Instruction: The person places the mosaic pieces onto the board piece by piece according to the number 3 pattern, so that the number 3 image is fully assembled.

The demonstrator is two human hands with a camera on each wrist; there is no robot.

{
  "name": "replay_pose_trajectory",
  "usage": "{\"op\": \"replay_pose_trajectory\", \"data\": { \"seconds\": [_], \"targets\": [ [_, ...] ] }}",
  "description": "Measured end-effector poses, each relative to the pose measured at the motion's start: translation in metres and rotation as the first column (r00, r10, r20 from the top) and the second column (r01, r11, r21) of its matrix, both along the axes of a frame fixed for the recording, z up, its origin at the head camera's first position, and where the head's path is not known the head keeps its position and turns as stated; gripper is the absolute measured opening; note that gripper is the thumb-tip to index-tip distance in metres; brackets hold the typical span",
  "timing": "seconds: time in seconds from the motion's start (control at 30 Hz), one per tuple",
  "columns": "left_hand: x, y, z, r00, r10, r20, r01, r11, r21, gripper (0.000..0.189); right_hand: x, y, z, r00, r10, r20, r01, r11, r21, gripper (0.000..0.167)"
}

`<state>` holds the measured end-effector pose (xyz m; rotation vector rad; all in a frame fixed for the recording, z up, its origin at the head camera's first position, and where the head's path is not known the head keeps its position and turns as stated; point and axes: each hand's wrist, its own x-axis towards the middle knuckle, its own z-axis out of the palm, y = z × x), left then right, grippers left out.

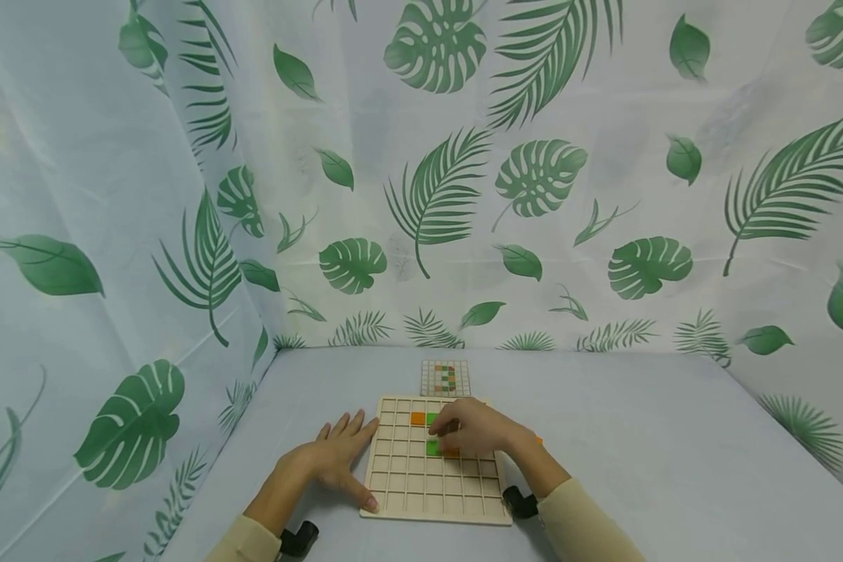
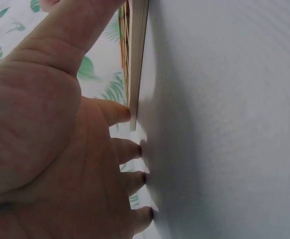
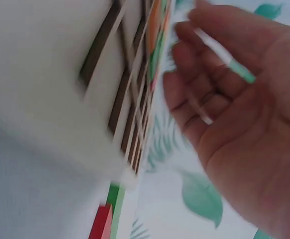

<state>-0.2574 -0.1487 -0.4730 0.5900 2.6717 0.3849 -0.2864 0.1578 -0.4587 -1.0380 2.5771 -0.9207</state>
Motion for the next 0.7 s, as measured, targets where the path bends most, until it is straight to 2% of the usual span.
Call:
{"op": "replay_pose_trajectory", "data": {
  "seconds": [0.13,0.33,0.53,0.7],
  "targets": [
    [0.000,-0.001,0.000,1.000,0.005,-0.001,-0.005,1.000,-0.003,0.140,-0.007,0.010,0.004,1.000,-0.018,0.006,0.018,0.998,-0.067,0.019],
    [0.000,0.000,0.000,1.000,0.001,-0.006,-0.001,1.000,-0.004,0.139,-0.012,0.029,0.011,0.995,-0.096,0.015,0.097,0.988,-0.119,0.025],
    [-0.001,0.000,-0.001,1.000,0.003,0.005,-0.003,1.000,-0.001,0.139,-0.016,0.045,0.015,0.977,-0.211,0.037,0.214,0.970,-0.117,0.028],
    [0.000,0.001,0.000,1.000,0.004,0.007,-0.004,1.000,-0.007,0.139,-0.018,0.055,0.015,0.964,-0.264,0.042,0.268,0.956,-0.119,0.025]
  ]
}}
